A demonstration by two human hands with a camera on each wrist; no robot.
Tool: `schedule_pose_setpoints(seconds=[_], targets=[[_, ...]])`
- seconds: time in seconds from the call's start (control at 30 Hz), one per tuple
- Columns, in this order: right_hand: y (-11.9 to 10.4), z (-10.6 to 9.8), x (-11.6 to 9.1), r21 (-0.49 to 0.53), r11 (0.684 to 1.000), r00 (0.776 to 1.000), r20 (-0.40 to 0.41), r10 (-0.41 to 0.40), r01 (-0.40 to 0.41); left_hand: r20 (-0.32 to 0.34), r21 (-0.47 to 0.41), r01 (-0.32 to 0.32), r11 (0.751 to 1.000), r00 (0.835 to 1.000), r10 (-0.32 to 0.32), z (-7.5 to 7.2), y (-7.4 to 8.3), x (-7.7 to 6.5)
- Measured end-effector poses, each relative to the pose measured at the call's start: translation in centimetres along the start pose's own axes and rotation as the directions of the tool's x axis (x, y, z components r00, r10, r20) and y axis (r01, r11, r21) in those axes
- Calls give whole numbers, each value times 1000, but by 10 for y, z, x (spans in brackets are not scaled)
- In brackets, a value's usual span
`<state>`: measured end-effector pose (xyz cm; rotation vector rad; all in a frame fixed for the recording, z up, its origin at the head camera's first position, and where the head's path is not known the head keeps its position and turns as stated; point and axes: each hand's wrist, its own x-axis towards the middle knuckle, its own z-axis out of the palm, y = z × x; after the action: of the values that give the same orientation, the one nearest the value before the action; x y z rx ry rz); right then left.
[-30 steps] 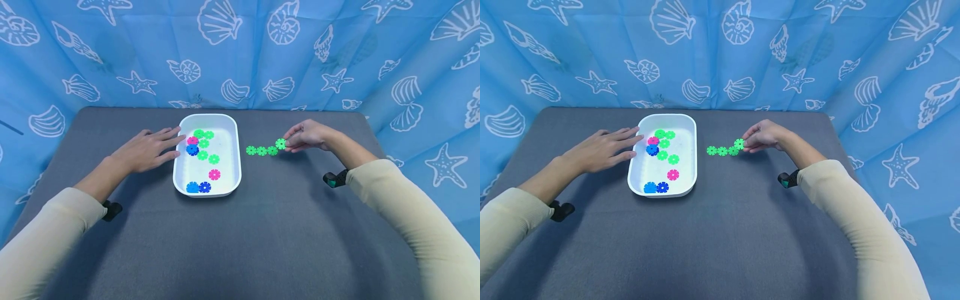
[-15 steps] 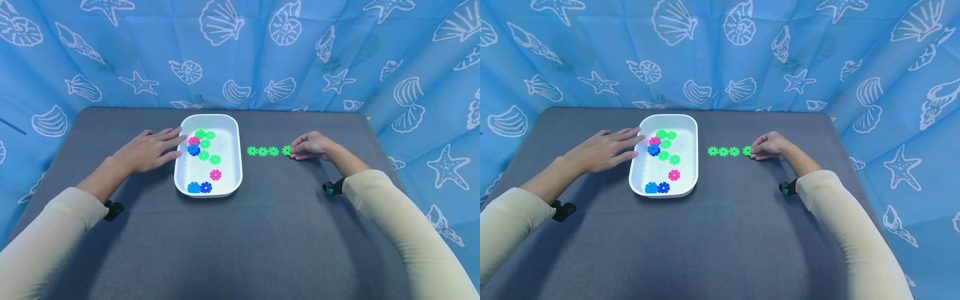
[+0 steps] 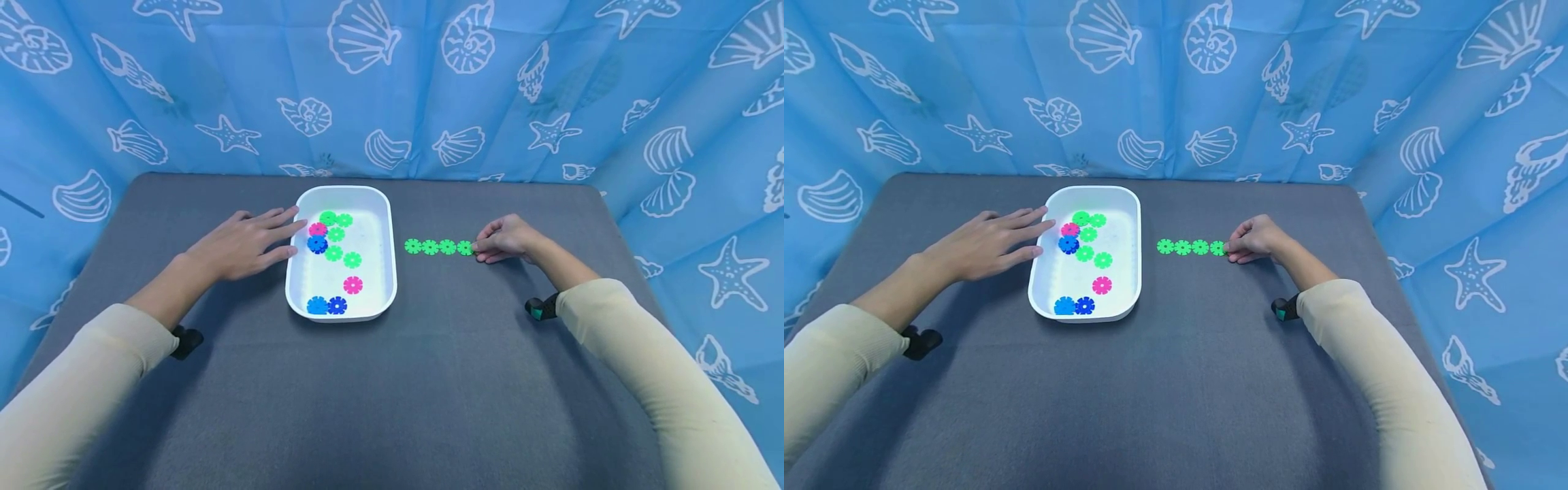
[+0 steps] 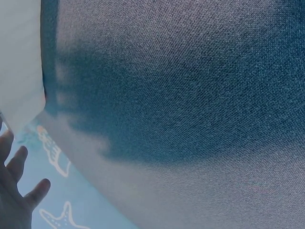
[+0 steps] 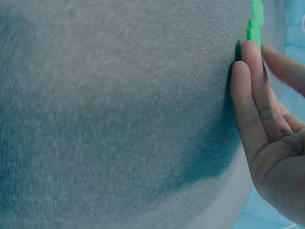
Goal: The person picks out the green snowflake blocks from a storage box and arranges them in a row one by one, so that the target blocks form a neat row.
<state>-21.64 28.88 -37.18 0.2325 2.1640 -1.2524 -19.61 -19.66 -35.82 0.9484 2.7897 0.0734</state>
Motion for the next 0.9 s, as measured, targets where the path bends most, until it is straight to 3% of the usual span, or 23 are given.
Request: schedule_pose_setpoints(seconds=[0.23, 0.5, 0.9], targets=[[-10, 0, -5, -70, 997, 999, -25, -28, 26, -4, 2, 1, 1000, 1000, -1, -1, 0, 0], [-39, 3, -12, -103, 992, 994, -64, -85, 78, -7, 6, -1, 1000, 1000, 1, -1, 1, 0], [-90, 21, -14, -71, 980, 981, 58, -183, 187, 2, -7, 2, 1000, 1000, -2, 0, 1, 0]])
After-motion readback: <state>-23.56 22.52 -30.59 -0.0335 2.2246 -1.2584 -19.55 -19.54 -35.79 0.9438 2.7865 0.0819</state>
